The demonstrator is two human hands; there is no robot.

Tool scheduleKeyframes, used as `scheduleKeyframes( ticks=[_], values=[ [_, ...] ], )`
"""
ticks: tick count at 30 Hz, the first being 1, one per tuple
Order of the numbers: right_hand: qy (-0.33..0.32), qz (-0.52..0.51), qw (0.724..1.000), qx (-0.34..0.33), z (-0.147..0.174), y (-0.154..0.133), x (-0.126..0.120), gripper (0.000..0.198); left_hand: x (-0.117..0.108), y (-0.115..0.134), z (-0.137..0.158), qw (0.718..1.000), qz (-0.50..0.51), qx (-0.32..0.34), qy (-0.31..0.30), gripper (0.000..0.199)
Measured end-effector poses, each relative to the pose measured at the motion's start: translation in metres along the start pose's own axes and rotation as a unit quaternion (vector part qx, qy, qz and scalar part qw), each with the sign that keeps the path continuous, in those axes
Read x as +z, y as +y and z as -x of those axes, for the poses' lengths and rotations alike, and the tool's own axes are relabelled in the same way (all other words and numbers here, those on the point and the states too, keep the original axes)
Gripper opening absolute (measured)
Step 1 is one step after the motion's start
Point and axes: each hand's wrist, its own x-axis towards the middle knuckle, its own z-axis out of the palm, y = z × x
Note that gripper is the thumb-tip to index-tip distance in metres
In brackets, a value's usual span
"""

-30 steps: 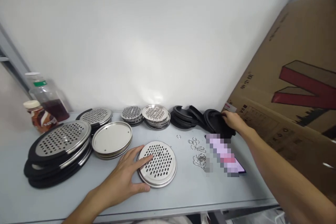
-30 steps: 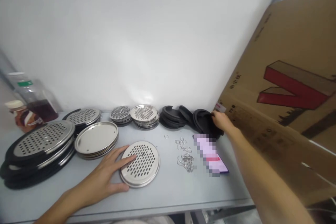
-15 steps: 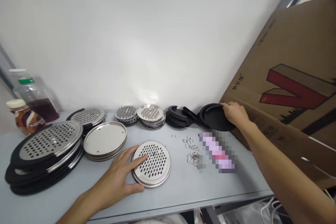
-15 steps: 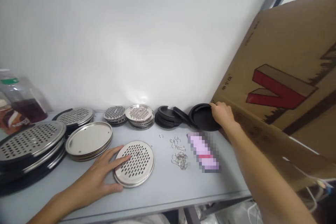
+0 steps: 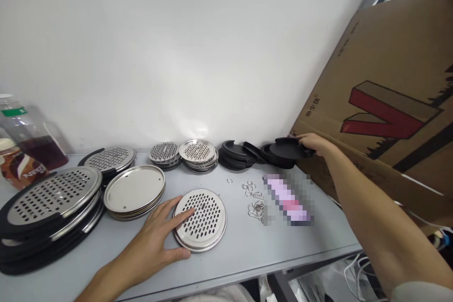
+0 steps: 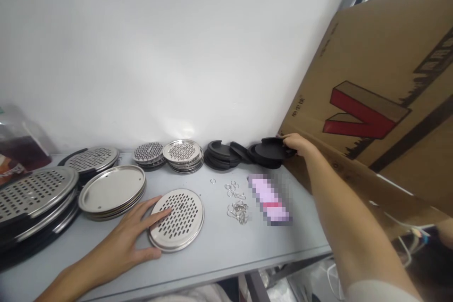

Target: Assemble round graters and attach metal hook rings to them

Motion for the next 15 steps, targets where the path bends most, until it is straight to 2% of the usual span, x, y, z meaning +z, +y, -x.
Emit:
scheduleKeyframes(
  ticks=[3, 6, 10, 13, 15],
  values=[
    [-0.042, -0.091, 0.99, 0.099, 0.007, -0.012, -0.008, 0.034, -0.001, 0.001, 0.0, 1.0, 0.002, -0.003, -0.004, 0.076],
    [-0.033, -0.175, 0.974, 0.139, 0.021, -0.027, -0.022, 0.035, 0.0, 0.001, 0.0, 1.0, 0.003, -0.002, 0.001, 0.077],
    [-0.005, -0.264, 0.958, 0.108, 0.068, -0.054, -0.021, 0.045, 0.001, 0.0, -0.001, 1.0, 0.008, 0.001, 0.007, 0.077],
    [-0.01, -0.32, 0.946, 0.056, 0.122, -0.078, 0.003, 0.046, -0.001, 0.002, -0.001, 1.0, 0.02, 0.002, 0.003, 0.078],
    [-0.026, -0.29, 0.957, 0.002, 0.155, -0.094, 0.023, 0.043, -0.003, 0.004, -0.002, 1.0, 0.03, -0.003, -0.001, 0.079]
  ],
)
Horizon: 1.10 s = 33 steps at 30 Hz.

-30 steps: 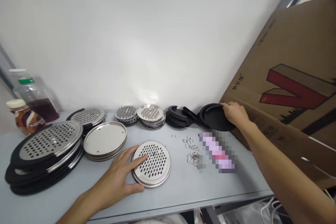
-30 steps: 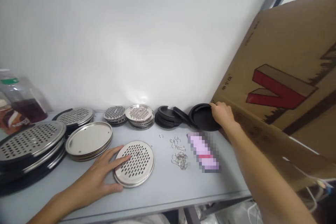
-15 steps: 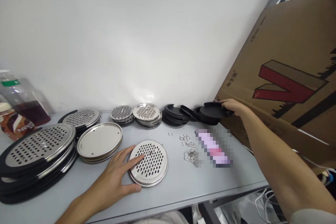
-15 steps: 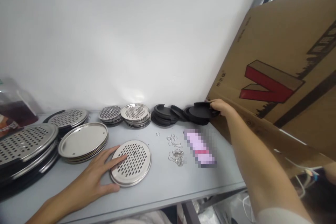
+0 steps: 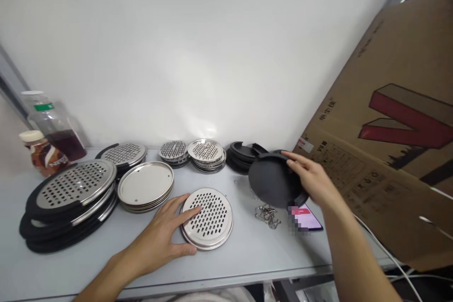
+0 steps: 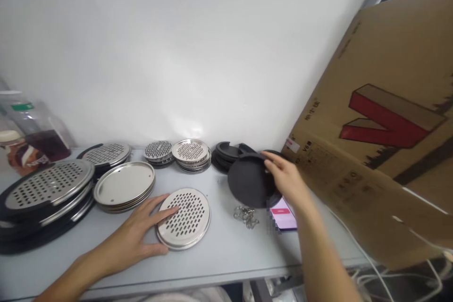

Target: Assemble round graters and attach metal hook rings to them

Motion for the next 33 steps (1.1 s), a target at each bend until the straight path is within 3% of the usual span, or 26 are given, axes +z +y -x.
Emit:
scheduleKeyframes(
  ticks=[5, 10, 17, 24, 30, 33],
  values=[
    [-0.018, 0.126, 0.987, -0.096, 0.037, -0.003, 0.055, 0.041, -0.004, 0.005, 0.001, 1.0, 0.008, -0.011, -0.007, 0.08],
    [-0.03, 0.096, 0.987, -0.124, 0.04, 0.001, 0.083, 0.044, -0.003, 0.003, 0.003, 1.0, 0.02, -0.014, 0.007, 0.078],
    [-0.092, 0.013, 0.991, -0.098, 0.059, 0.013, 0.079, 0.07, -0.001, -0.004, 0.002, 0.998, 0.047, -0.041, 0.021, 0.077],
    [-0.175, -0.079, 0.981, -0.04, 0.068, 0.019, 0.085, 0.069, -0.005, -0.005, 0.002, 0.997, 0.065, -0.045, 0.013, 0.07],
    [-0.306, -0.1, 0.941, -0.103, 0.078, 0.02, 0.082, 0.113, -0.003, -0.008, 0.003, 0.997, 0.057, -0.045, 0.012, 0.072],
    [-0.342, -0.085, 0.927, -0.132, 0.08, 0.02, 0.08, 0.123, -0.002, -0.008, 0.003, 0.998, 0.047, -0.037, 0.006, 0.073]
  ],
)
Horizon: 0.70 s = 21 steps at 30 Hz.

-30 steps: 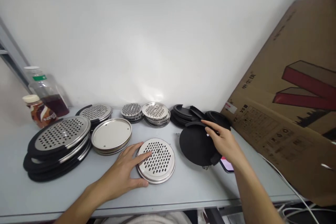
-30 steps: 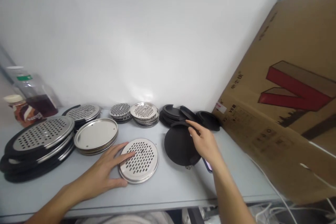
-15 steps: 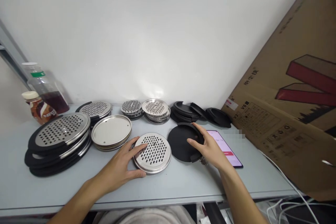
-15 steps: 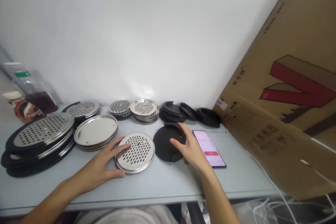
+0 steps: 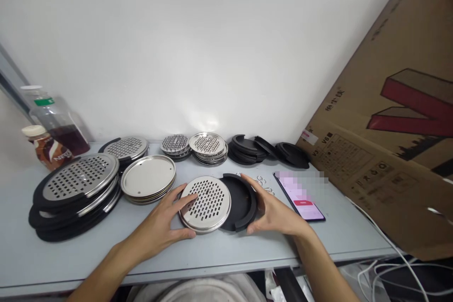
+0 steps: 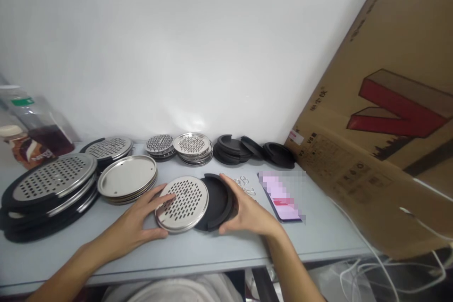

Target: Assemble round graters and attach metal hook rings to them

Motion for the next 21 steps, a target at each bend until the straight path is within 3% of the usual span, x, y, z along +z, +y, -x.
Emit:
scheduleKeyframes(
  ticks=[7, 21],
  values=[
    [-0.009, 0.068, 0.998, 0.001, -0.002, -0.005, 0.007, 0.125, -0.001, 0.006, 0.001, 1.0, -0.013, 0.004, -0.005, 0.075],
    [-0.01, 0.095, 0.995, -0.004, -0.004, -0.006, 0.016, 0.12, -0.001, 0.007, -0.001, 0.998, -0.015, 0.05, 0.03, 0.086]
  ],
)
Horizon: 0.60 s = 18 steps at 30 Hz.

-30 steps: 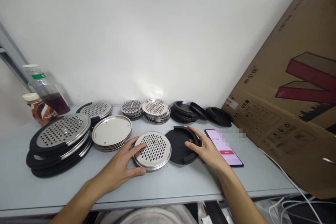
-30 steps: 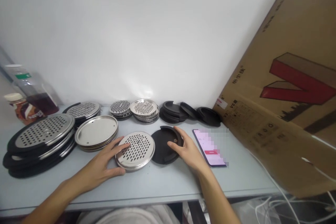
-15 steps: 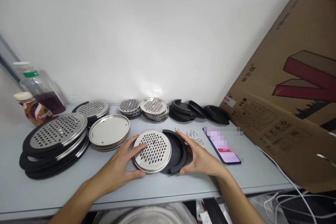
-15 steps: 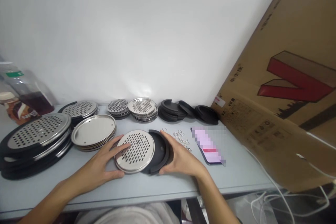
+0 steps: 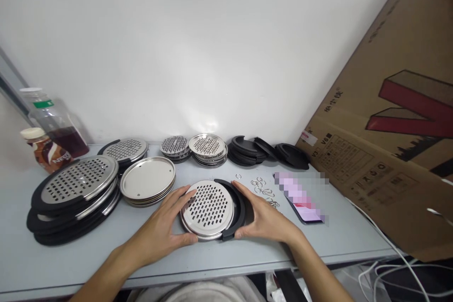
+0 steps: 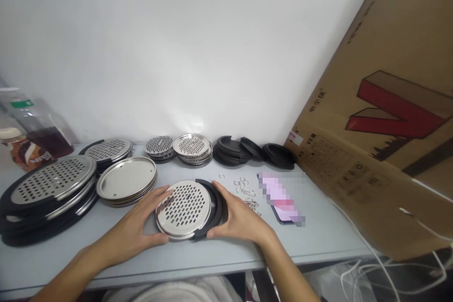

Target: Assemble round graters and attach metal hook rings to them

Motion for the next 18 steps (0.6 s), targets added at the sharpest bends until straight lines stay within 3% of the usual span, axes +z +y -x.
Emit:
scheduleKeyframes(
  ticks=[8, 13, 18],
  values=[
    [-0.003, 0.038, 0.999, -0.006, -0.002, -0.003, 0.006, 0.123, 0.004, -0.002, 0.0, 1.0, -0.01, -0.008, 0.005, 0.089],
    [-0.031, 0.111, 0.992, -0.052, -0.004, -0.005, 0.011, 0.126, 0.004, -0.003, 0.0, 1.0, -0.022, 0.0, 0.005, 0.075],
    [-0.033, 0.124, 0.99, -0.055, -0.004, -0.004, 0.011, 0.125, 0.002, -0.001, -0.001, 1.0, -0.021, -0.004, -0.008, 0.072]
  ],
)
